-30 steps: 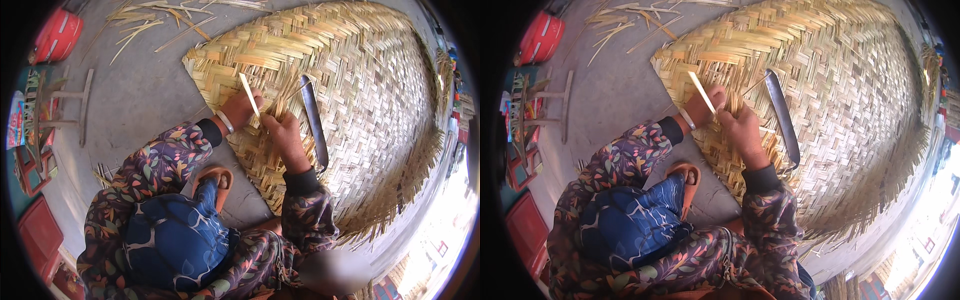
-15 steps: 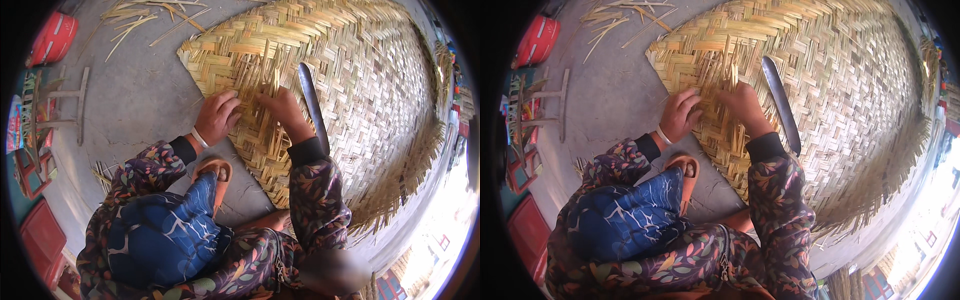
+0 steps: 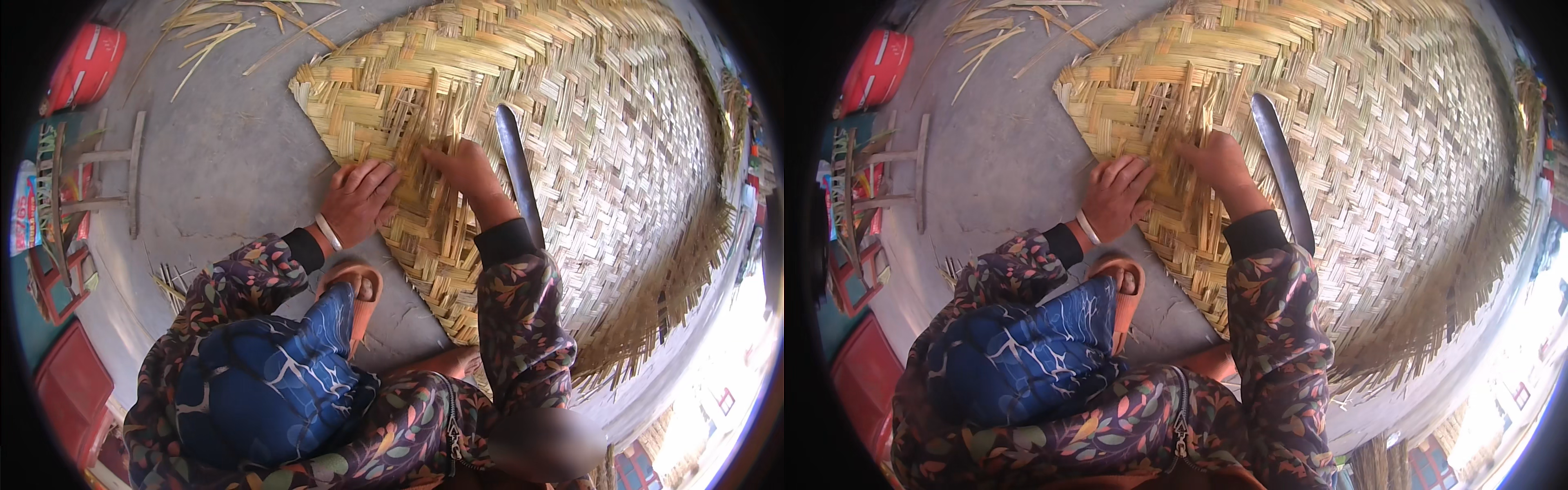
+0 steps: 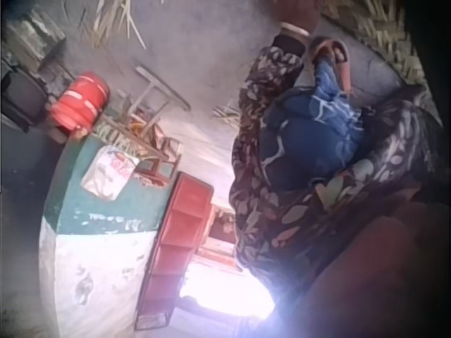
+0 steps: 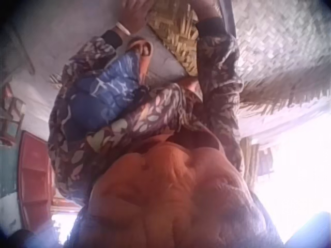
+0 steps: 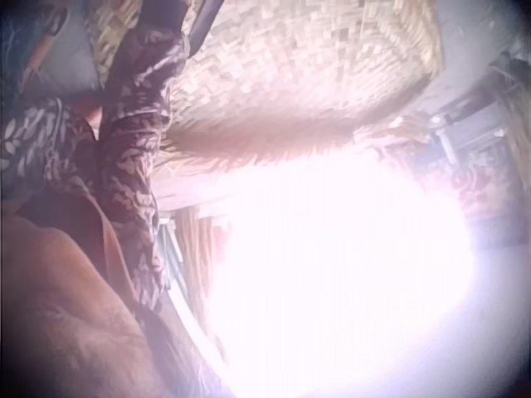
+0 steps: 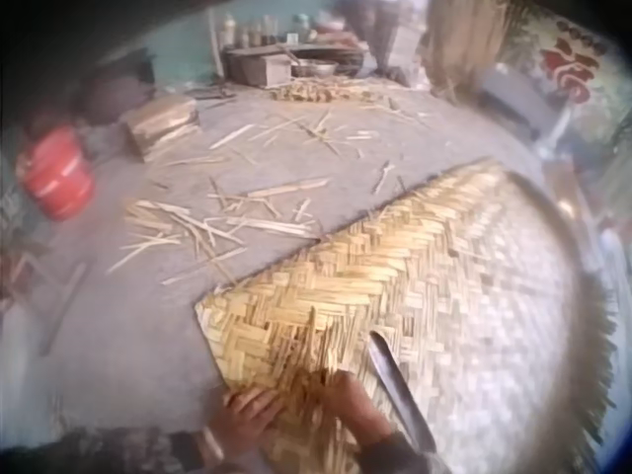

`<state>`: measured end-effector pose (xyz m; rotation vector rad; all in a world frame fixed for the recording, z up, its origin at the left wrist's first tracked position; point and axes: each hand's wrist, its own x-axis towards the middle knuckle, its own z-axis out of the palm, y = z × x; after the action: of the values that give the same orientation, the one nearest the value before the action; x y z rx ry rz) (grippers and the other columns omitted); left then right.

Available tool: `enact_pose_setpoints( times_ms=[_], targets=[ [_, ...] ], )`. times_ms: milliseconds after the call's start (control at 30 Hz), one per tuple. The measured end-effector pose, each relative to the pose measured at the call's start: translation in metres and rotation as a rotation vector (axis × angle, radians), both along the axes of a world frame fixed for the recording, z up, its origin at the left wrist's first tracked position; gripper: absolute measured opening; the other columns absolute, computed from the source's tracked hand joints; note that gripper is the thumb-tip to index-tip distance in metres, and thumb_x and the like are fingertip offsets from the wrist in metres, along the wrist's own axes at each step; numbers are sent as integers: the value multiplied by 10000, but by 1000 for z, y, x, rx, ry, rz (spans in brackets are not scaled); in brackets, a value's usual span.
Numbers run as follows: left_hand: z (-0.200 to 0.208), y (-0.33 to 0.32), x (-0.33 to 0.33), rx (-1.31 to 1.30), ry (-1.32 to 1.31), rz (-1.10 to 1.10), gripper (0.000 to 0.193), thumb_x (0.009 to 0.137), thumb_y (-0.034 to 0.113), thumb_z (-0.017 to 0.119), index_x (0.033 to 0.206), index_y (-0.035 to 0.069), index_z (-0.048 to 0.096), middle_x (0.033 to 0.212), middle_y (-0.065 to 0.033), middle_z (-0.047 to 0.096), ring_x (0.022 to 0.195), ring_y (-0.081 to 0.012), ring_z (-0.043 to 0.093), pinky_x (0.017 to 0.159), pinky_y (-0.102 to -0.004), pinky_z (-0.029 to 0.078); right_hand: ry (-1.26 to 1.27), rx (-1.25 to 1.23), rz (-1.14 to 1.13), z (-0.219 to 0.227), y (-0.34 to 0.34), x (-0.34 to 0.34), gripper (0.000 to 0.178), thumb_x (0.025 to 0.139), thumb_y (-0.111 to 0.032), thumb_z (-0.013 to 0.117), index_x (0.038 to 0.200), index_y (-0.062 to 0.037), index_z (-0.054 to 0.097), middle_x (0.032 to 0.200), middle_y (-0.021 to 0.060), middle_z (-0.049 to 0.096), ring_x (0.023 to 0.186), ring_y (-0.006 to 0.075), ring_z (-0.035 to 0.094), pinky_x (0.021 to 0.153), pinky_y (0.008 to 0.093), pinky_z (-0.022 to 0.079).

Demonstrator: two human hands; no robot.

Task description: The person uses a knife to trim and adjust the edges of a large woven basket while sitting on the floor. They repeatedly tap and press the woven material to secure the structure.

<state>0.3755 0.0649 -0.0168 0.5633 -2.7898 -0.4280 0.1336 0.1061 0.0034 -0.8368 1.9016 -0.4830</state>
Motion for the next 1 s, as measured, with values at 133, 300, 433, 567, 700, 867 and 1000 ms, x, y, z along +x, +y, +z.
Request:
enact_pose_setpoints(
  times_ms=[133,300,433,567,700,867,1000],
  targets=[
    [-3,1,1,24,36,13,558,903,421,557,1344,81,523,1348,-90,496,1284,-276,419,1038,-470,307,144,-87,12,-7,0,11,575,739,-435,755,835,126,674,676,237,649,671,307,682,647,416,527],
    [-3,0,-3,7,49,2,513,938,440,526,1348,133,530,1341,-81,488,1278,-269,418,1040,-479,295,-157,-122,-246,-32,11,12,446,756,-302,729,871,125,676,707,194,669,676,214,669,619,378,519],
    [-5,3,-2,4,36,17,501,899,408,569,1343,177,543,1324,-75,482,1281,-264,411,1042,-486,293,-357,-216,-377,-34,14,18,332,758,-179,701,892,123,671,744,135,677,683,162,640,603,351,509],
    [-4,5,-3,-9,43,19,536,836,367,626,1337,189,553,1314,-78,478,1281,-267,405,1044,-494,292,-509,-206,-479,-21,15,21,292,763,-143,692,880,123,662,731,112,657,677,157,621,595,346,501],
    [-2,4,-5,-22,43,14,556,815,348,645,1340,190,551,1318,-82,471,1283,-272,398,1046,-503,290,-558,-104,-465,-8,10,20,306,776,-145,690,914,125,653,757,109,653,682,164,613,592,348,497],
    [-4,4,-5,-66,20,21,550,818,367,655,1339,223,550,1326,-57,458,1288,-252,374,1046,-483,289,-406,-142,-430,-7,10,21,350,783,-174,709,944,131,648,789,121,659,688,168,621,594,350,499],
    [-3,5,-7,-72,-2,13,565,815,380,667,1351,247,542,1332,-41,446,1288,-239,365,1045,-470,284,-388,-166,-456,-15,20,17,246,837,-98,685,985,98,672,834,98,692,694,161,644,620,302,511]
  ],
)
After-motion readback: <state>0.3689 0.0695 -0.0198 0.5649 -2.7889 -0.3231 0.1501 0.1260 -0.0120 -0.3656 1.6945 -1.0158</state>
